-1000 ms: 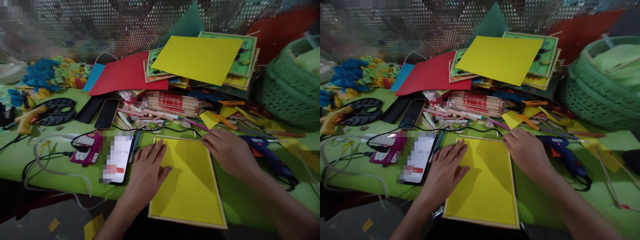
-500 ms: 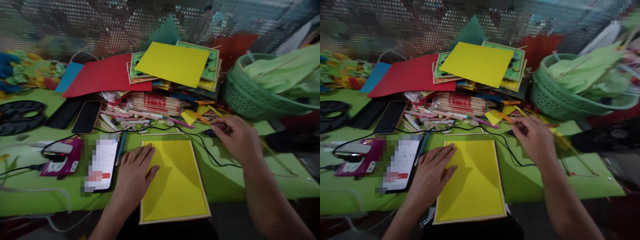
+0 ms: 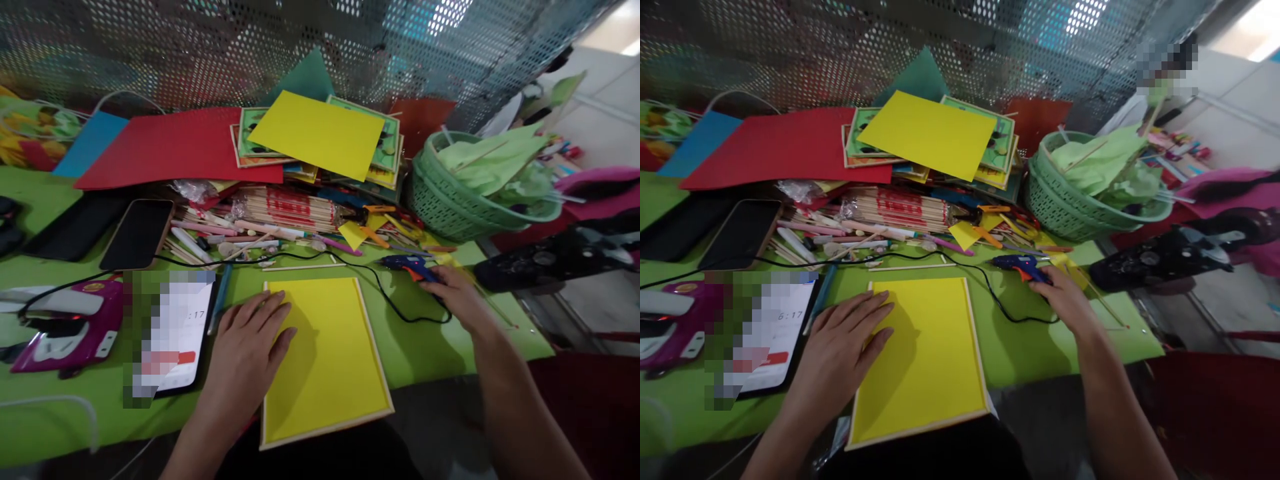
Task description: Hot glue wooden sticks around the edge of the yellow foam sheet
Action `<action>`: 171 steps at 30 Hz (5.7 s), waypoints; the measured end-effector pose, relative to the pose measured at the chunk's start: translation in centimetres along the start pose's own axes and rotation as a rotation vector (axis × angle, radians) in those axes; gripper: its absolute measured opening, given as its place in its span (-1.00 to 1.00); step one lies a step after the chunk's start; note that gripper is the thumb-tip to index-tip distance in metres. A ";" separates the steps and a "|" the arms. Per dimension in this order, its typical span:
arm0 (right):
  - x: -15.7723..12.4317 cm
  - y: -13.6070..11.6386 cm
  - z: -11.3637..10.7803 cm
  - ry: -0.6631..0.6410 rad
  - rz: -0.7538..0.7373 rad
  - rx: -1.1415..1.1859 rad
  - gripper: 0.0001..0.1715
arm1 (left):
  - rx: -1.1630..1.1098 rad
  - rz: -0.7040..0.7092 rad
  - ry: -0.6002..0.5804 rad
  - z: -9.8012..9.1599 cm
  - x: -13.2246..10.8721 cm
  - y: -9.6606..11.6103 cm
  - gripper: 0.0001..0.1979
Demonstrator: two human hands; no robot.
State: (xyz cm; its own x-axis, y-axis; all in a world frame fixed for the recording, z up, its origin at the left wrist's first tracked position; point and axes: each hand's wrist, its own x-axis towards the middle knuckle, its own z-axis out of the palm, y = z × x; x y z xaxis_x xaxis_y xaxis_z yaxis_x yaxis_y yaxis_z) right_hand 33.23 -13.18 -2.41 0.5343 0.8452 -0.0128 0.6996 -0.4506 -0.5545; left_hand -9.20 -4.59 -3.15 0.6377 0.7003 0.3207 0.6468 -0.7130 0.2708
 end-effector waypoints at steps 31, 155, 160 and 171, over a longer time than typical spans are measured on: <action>-2.6 -14.9 4.6 -0.622 0.012 0.705 -0.59 | -0.194 -0.115 -0.039 -0.3 -2.6 1.1 -0.67; -1.9 -17.7 7.0 -0.493 -0.476 -0.089 -0.40 | -0.213 -0.115 -0.045 0.1 -2.7 1.0 -0.61; -2.1 -18.3 7.5 -0.497 -0.508 -0.085 -0.39 | -0.216 -0.111 -0.044 0.1 -2.7 0.9 -0.62; -1.9 -17.5 6.5 -0.477 -0.489 -0.117 -0.38 | -0.221 -0.115 -0.055 0.1 -2.8 0.9 -0.61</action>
State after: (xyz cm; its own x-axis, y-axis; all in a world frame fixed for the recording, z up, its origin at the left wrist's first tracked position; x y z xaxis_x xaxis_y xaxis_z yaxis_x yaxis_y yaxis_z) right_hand 16.86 -5.05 1.91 -0.1035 0.9810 -0.1640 0.8679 0.0085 -0.4967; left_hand -10.38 -7.24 -3.86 0.5914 0.7735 0.2279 0.6128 -0.6148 0.4964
